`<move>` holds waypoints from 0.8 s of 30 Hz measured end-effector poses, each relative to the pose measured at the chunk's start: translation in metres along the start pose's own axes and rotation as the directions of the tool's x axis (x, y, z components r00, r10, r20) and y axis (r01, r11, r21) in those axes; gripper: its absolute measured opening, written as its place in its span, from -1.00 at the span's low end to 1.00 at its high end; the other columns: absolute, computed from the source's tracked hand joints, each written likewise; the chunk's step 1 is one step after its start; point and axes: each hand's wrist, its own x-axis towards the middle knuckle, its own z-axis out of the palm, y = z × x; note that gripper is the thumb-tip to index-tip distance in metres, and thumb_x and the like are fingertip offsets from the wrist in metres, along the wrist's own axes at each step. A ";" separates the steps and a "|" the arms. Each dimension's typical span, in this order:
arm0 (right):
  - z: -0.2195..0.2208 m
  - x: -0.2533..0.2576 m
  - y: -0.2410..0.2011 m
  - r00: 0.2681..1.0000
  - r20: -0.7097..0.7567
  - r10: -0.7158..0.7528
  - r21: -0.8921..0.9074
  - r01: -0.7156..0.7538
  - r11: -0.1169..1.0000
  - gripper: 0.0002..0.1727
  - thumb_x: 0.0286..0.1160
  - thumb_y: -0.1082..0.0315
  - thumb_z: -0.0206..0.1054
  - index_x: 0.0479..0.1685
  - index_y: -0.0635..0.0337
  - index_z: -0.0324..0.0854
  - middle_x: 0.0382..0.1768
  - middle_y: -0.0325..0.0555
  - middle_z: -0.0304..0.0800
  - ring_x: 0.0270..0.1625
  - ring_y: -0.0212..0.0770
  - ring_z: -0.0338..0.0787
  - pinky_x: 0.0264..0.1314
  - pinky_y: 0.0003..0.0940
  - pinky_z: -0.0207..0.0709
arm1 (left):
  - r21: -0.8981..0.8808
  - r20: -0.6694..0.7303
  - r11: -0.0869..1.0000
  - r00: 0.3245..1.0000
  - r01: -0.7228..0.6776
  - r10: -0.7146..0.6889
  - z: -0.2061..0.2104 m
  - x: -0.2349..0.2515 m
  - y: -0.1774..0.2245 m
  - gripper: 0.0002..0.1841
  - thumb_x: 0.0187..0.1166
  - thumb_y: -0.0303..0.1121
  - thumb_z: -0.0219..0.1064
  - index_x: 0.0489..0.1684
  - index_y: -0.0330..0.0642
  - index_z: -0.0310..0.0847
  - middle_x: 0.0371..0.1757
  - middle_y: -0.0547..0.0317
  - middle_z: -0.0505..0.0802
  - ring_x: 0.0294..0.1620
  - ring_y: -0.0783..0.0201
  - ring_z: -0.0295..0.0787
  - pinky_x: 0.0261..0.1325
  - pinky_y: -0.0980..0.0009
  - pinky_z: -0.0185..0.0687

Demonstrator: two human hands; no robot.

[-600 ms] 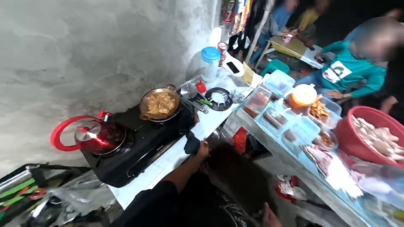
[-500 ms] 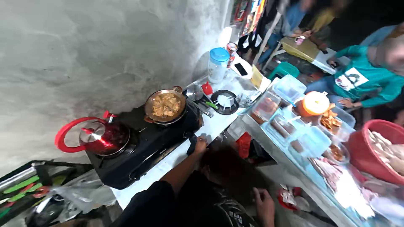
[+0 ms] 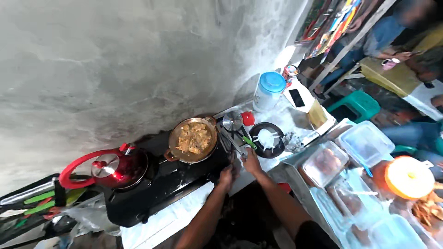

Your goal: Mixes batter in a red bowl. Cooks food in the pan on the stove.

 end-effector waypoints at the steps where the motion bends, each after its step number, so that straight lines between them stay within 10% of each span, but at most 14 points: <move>1: 0.001 0.021 -0.002 0.999 0.035 0.017 0.023 -0.018 1.000 -0.28 0.59 0.14 0.38 0.71 0.20 0.28 0.62 0.26 0.45 0.53 0.16 0.64 0.55 0.04 0.57 | -0.047 -0.023 0.999 1.000 0.012 -0.013 0.008 0.000 0.003 -0.51 0.91 -0.13 -0.04 0.52 -0.38 0.39 0.16 -0.22 0.79 -0.02 0.04 0.86 0.04 0.15 0.82; 9: -0.031 0.033 -0.004 0.978 0.172 0.118 -0.233 -0.076 0.970 -0.35 0.84 -0.18 -0.10 0.59 0.05 0.51 0.17 0.15 0.86 0.28 0.19 0.83 0.34 0.25 0.62 | 0.022 -0.053 0.999 0.998 0.024 -0.023 0.053 0.021 0.035 -0.36 0.84 0.22 -0.22 0.08 -0.18 0.58 -0.63 0.28 0.46 -0.74 0.36 0.31 -0.66 0.44 0.34; 16: -0.059 -0.050 0.084 0.996 -0.083 0.027 0.077 -0.021 0.997 -0.42 0.62 -0.10 0.37 0.34 0.21 0.65 -0.30 0.16 0.85 -0.26 0.19 0.85 -0.09 0.32 0.69 | 0.096 0.098 0.972 0.974 -0.214 0.205 0.056 -0.049 0.069 -0.50 0.90 0.06 -0.20 -0.15 -0.15 0.47 -0.62 0.33 0.42 -0.72 0.39 0.28 -0.64 0.47 0.31; 24: -0.035 -0.119 0.076 0.947 -0.210 -0.242 0.125 0.272 0.954 -0.46 0.80 0.24 0.14 0.48 0.59 0.42 0.06 0.49 0.74 0.05 0.26 0.81 0.24 0.19 0.66 | -0.403 0.030 0.740 0.800 -0.538 0.599 -0.064 -0.212 0.120 -0.55 0.89 0.00 -0.28 0.00 -0.06 0.48 -0.67 0.40 0.43 -0.73 0.45 0.33 -0.64 0.54 0.35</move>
